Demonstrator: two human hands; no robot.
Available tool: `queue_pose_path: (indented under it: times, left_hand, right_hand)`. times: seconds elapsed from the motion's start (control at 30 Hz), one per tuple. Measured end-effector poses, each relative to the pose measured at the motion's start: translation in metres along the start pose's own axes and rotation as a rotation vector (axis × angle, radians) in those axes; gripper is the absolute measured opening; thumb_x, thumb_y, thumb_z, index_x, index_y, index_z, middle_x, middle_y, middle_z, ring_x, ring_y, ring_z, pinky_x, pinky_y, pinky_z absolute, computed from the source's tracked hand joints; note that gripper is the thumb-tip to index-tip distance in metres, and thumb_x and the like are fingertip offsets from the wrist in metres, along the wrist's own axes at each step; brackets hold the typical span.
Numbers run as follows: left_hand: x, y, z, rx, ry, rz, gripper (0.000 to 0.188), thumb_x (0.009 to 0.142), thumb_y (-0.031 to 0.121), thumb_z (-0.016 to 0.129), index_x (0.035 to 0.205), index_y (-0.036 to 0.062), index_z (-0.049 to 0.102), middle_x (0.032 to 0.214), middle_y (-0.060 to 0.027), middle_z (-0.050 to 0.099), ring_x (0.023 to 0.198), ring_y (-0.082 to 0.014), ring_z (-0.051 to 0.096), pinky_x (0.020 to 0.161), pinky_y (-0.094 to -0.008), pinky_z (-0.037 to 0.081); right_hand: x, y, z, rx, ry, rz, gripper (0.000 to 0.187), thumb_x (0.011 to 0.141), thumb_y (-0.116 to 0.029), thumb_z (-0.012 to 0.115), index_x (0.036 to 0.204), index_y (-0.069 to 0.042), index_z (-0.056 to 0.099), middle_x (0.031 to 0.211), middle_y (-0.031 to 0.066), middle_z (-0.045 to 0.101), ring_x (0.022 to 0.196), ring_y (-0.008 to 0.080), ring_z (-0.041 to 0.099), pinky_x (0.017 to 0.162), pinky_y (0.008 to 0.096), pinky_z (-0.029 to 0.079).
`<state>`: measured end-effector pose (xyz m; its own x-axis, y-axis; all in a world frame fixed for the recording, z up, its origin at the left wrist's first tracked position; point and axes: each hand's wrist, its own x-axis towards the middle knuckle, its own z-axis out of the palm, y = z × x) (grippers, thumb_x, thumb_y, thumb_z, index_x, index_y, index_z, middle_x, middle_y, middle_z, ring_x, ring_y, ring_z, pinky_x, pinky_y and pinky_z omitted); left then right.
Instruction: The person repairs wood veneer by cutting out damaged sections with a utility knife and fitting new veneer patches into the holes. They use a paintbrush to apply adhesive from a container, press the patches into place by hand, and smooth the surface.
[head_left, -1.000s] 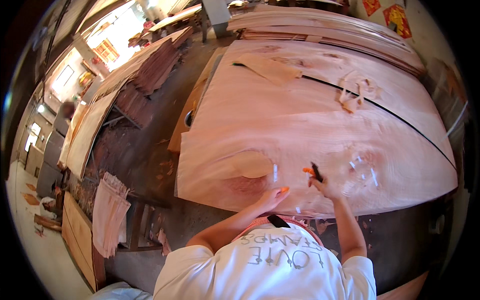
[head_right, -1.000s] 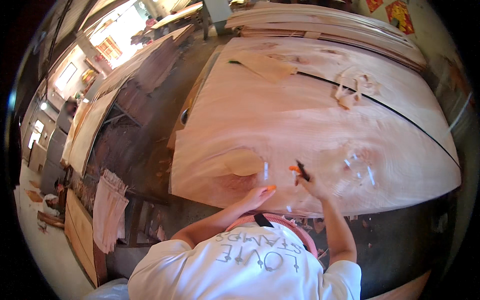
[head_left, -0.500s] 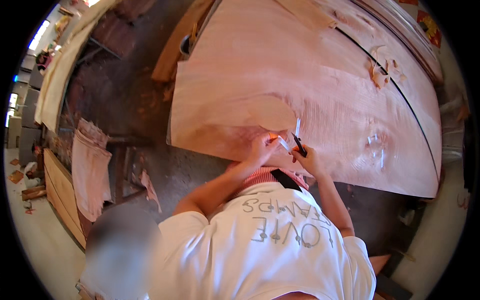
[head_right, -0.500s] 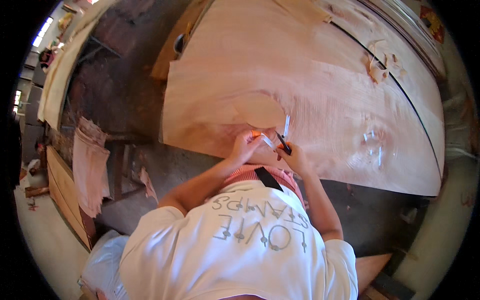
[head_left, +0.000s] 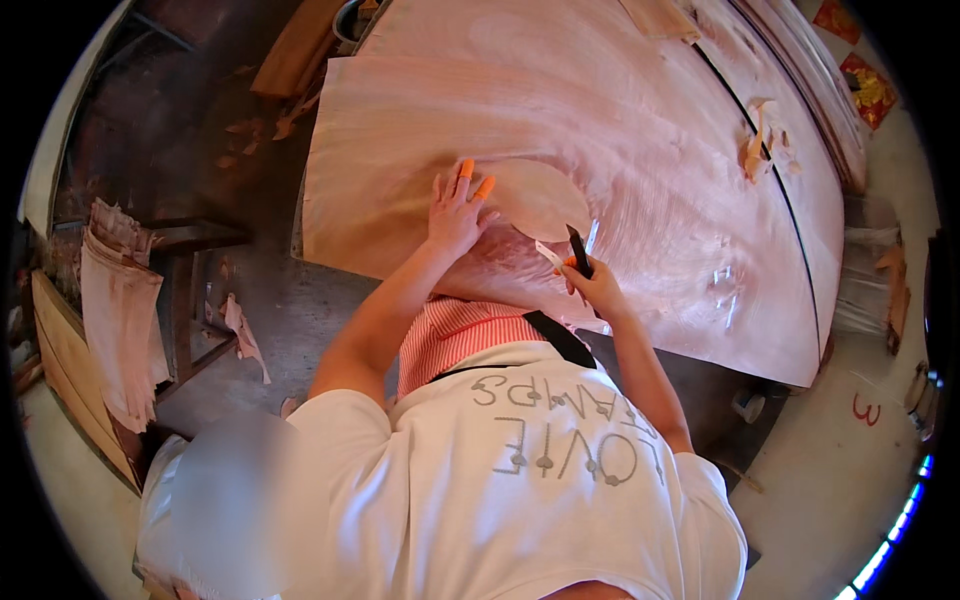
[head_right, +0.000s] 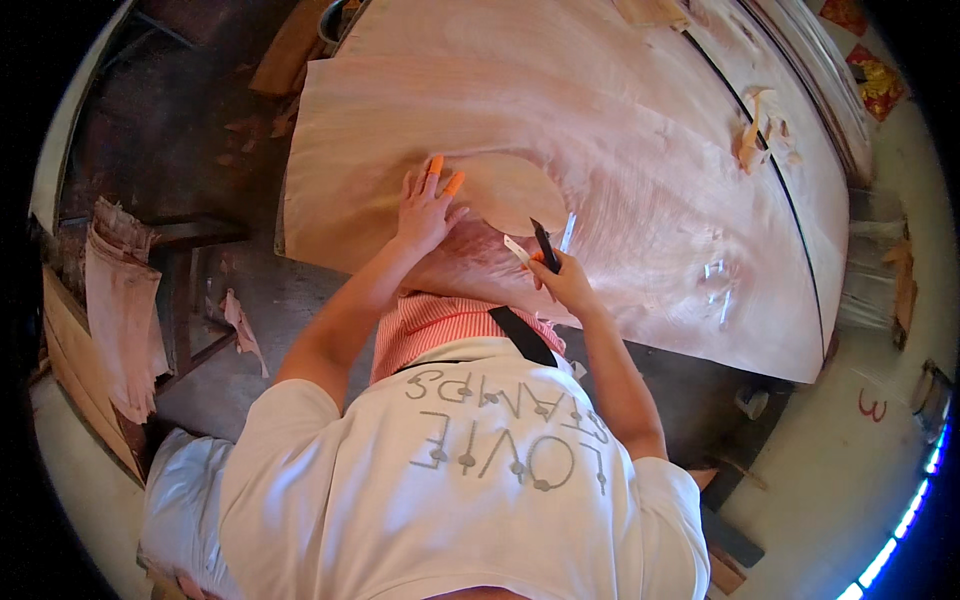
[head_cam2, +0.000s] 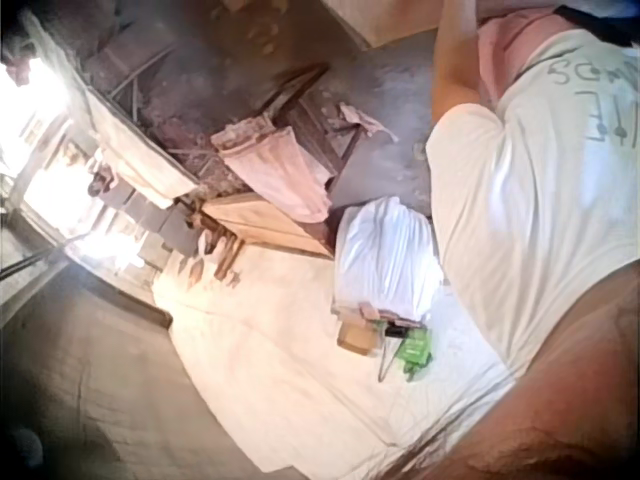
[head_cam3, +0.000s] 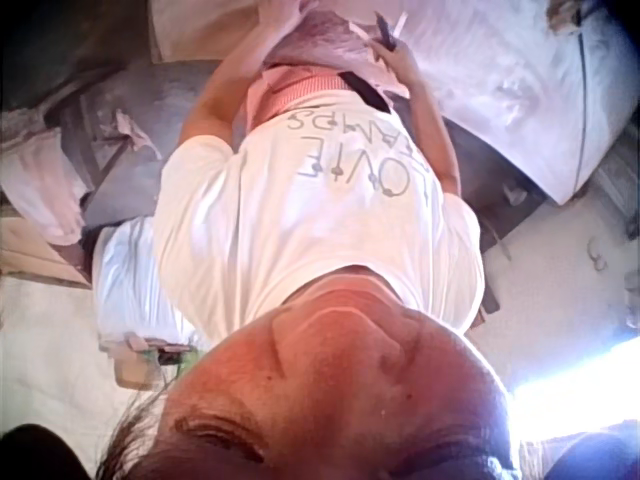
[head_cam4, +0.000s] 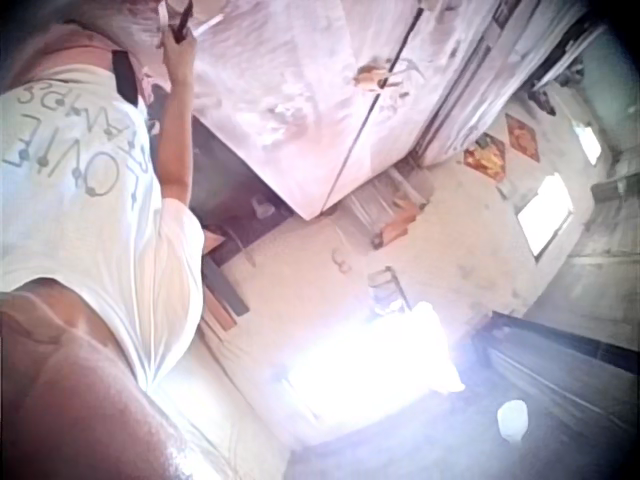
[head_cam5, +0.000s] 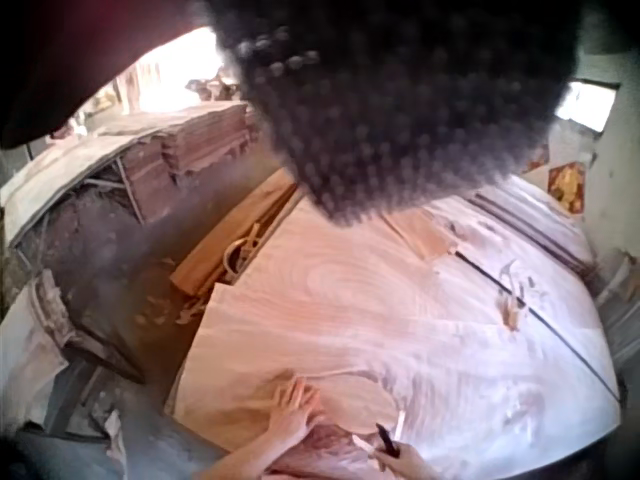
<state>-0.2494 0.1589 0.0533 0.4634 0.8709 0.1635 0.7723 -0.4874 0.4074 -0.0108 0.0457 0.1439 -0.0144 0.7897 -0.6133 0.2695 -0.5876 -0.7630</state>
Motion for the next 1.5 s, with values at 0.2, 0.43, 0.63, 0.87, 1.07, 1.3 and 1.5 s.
queue_pose_path:
  times: [0.2, 0.43, 0.63, 0.87, 1.07, 1.3, 1.5]
  left_hand:
    - [0.007, -0.009, 0.014, -0.062, 0.039, -0.037, 0.050, 0.078, 0.041, 0.059, 0.121, 0.0165, 0.053, 0.140, -0.0180, 0.027, 0.132, -0.0324, 0.022, 0.105, -0.0527, 0.017]
    - [0.007, -0.013, 0.019, -0.066, 0.097, -0.050, 0.049, 0.074, 0.037, 0.063, 0.119, 0.0177, 0.054, 0.138, -0.0166, 0.031, 0.129, -0.0320, 0.027, 0.103, -0.0531, 0.019]
    - [0.015, -0.007, 0.014, -0.070, 0.101, -0.073, 0.048, 0.072, 0.028, 0.065, 0.118, 0.0190, 0.054, 0.135, -0.0139, 0.036, 0.127, -0.0294, 0.032, 0.102, -0.0516, 0.023]
    - [0.012, -0.018, 0.021, -0.129, 0.142, -0.115, 0.050, 0.071, 0.022, 0.064, 0.118, 0.0087, 0.052, 0.132, -0.0147, 0.039, 0.126, -0.0289, 0.034, 0.102, -0.0502, 0.024]
    - [0.014, -0.015, 0.017, -0.059, -0.002, 0.009, 0.056, 0.072, 0.023, 0.063, 0.124, 0.0077, 0.048, 0.136, -0.0132, 0.036, 0.129, -0.0261, 0.030, 0.105, -0.0501, 0.019]
    - [0.019, -0.010, 0.014, 0.035, -0.061, 0.029, 0.059, 0.075, 0.029, 0.061, 0.127, 0.0065, 0.045, 0.138, -0.0145, 0.035, 0.132, -0.0250, 0.025, 0.106, -0.0512, 0.014]
    - [0.031, -0.004, 0.001, 0.111, -0.104, 0.030, 0.049, 0.079, 0.026, 0.057, 0.122, 0.0058, 0.048, 0.130, -0.0135, 0.043, 0.128, -0.0243, 0.031, 0.106, -0.0490, 0.018]
  right_hand:
    - [0.027, -0.011, 0.003, 0.000, 0.082, -0.012, 0.021, 0.085, -0.022, 0.061, 0.085, -0.002, 0.060, 0.060, 0.0003, 0.053, 0.048, 0.0058, 0.044, 0.041, 0.0221, 0.032]
    - [0.104, -0.067, 0.024, -0.159, 0.085, -0.146, 0.029, 0.084, -0.035, 0.060, 0.078, -0.006, 0.063, 0.059, -0.0008, 0.054, 0.050, 0.0071, 0.048, 0.047, 0.0248, 0.034]
    - [0.165, -0.047, 0.048, -0.088, 0.052, 0.058, 0.024, 0.082, -0.030, 0.062, 0.082, -0.006, 0.064, 0.062, -0.0018, 0.054, 0.049, 0.0058, 0.043, 0.045, 0.0224, 0.032]
    - [0.174, -0.039, 0.043, -0.178, 0.005, 0.071, 0.026, 0.079, -0.033, 0.062, 0.082, -0.007, 0.066, 0.060, -0.0012, 0.056, 0.053, 0.0080, 0.046, 0.049, 0.0244, 0.034]
    - [0.157, -0.060, 0.049, -0.154, 0.010, 0.058, 0.020, 0.078, -0.027, 0.063, 0.082, -0.008, 0.066, 0.068, 0.0030, 0.061, 0.062, 0.0111, 0.053, 0.058, 0.0268, 0.040]
    - [0.155, -0.056, 0.014, -0.795, 0.175, -0.343, 0.018, 0.077, -0.017, 0.060, 0.088, -0.003, 0.064, 0.068, 0.0098, 0.061, 0.061, 0.0161, 0.058, 0.059, 0.0315, 0.044]
    - [0.158, -0.009, -0.027, 0.179, 0.262, 0.092, 0.019, 0.081, -0.027, 0.061, 0.081, -0.008, 0.065, 0.061, -0.0027, 0.055, 0.045, 0.0032, 0.038, 0.040, 0.0194, 0.024]
